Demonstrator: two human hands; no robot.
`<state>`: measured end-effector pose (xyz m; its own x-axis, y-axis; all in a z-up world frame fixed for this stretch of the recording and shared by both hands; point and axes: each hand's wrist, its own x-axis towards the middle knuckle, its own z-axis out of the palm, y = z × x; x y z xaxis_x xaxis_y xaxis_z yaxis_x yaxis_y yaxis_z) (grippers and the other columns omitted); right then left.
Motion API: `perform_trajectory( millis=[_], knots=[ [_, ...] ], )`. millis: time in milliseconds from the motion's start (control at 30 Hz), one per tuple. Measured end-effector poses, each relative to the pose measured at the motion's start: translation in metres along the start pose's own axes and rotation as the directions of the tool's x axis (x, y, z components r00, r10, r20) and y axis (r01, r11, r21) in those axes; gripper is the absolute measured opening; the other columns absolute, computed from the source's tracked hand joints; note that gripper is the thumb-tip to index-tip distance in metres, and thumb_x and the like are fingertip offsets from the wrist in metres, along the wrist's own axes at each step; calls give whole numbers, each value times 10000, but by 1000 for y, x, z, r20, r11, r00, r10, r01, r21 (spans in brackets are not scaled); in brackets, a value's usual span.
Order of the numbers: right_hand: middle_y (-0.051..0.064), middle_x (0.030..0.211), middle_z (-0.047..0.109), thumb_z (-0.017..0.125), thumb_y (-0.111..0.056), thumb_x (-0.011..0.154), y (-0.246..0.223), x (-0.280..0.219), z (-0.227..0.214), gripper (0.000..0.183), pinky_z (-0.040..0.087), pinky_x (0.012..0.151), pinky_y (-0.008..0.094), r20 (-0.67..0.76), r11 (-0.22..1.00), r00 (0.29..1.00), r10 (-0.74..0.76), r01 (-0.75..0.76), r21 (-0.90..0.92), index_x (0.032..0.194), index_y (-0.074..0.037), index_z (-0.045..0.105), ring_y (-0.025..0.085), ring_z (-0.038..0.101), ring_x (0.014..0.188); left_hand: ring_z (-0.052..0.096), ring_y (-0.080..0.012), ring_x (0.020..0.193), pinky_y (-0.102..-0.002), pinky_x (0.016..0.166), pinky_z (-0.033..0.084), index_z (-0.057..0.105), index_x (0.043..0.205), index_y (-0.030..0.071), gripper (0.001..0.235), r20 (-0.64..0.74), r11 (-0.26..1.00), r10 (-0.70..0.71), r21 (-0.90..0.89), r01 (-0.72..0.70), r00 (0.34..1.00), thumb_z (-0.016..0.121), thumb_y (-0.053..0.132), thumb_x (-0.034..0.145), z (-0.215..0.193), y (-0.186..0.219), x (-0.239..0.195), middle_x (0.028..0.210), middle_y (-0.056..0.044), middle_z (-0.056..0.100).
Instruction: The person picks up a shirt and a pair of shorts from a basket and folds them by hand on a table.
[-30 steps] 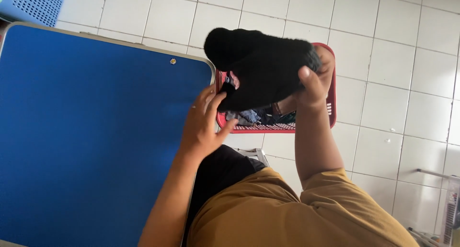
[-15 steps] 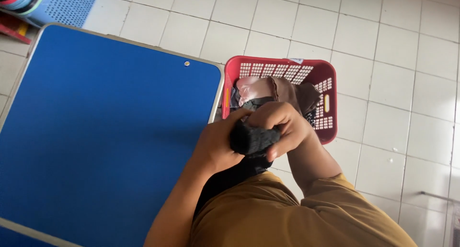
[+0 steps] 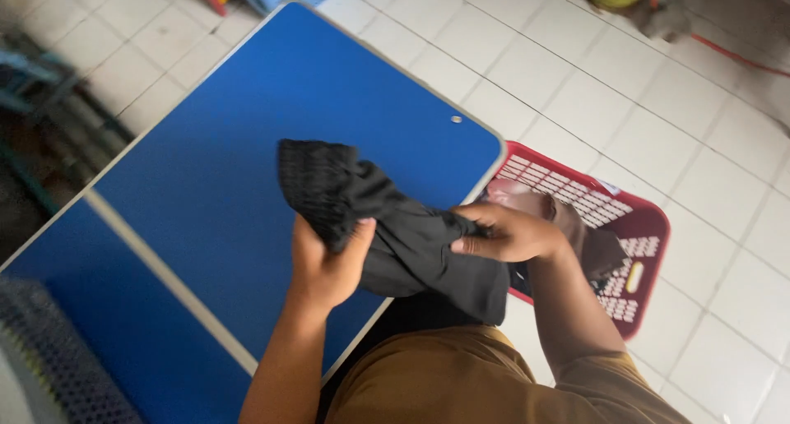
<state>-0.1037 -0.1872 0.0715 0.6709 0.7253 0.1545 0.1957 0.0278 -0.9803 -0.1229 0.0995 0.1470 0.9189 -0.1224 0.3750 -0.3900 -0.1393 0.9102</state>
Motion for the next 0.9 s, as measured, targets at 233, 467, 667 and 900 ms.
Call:
perform_trajectory(
  millis=[233, 467, 667, 900],
  knots=[
    [198, 952, 771, 709, -33, 923, -69, 112, -1, 279, 573, 799, 517, -196, 790, 962, -189, 30, -613, 1200, -8, 728, 411, 747, 885, 429, -493, 1397, -658, 1134, 352, 386, 1531, -65, 607, -314, 942, -153, 241, 235, 937, 595, 186, 1019, -91, 27, -27, 1493, -338, 465],
    [43, 1001, 550, 937, -180, 810, -35, 254, 46, 609, 451, 817, 423, -75, 417, 762, -644, 267, -869, 1336, -132, 634, 289, 588, 928, 551, -507, 1280, -658, 978, 476, 481, 1456, -119, 767, -662, 623, -470, 220, 751, 584, 603, 498, 1015, -164, 49, -56, 1388, -370, 543],
    [151, 1362, 486, 680, -542, 966, 52, 320, 72, 606, 267, 1056, 523, -68, 492, 997, -43, -38, -870, 1419, -161, 549, 380, 423, 1320, 705, -439, 864, -551, 598, 543, 703, 1034, -135, 716, -749, 361, -485, 298, 884, 451, 771, 569, 923, -260, -88, -118, 920, -313, 683],
    [260, 1653, 179, 437, -557, 1074, 106, 323, 75, 740, 83, 1153, 639, -255, 334, 926, 277, -341, -879, 1630, -96, 279, 449, 135, 1520, 543, -248, 548, -404, 445, 361, 497, 930, 106, 366, -807, 515, -247, 360, 778, 537, 805, 293, 865, -264, -133, -130, 639, -101, 489]
  ],
)
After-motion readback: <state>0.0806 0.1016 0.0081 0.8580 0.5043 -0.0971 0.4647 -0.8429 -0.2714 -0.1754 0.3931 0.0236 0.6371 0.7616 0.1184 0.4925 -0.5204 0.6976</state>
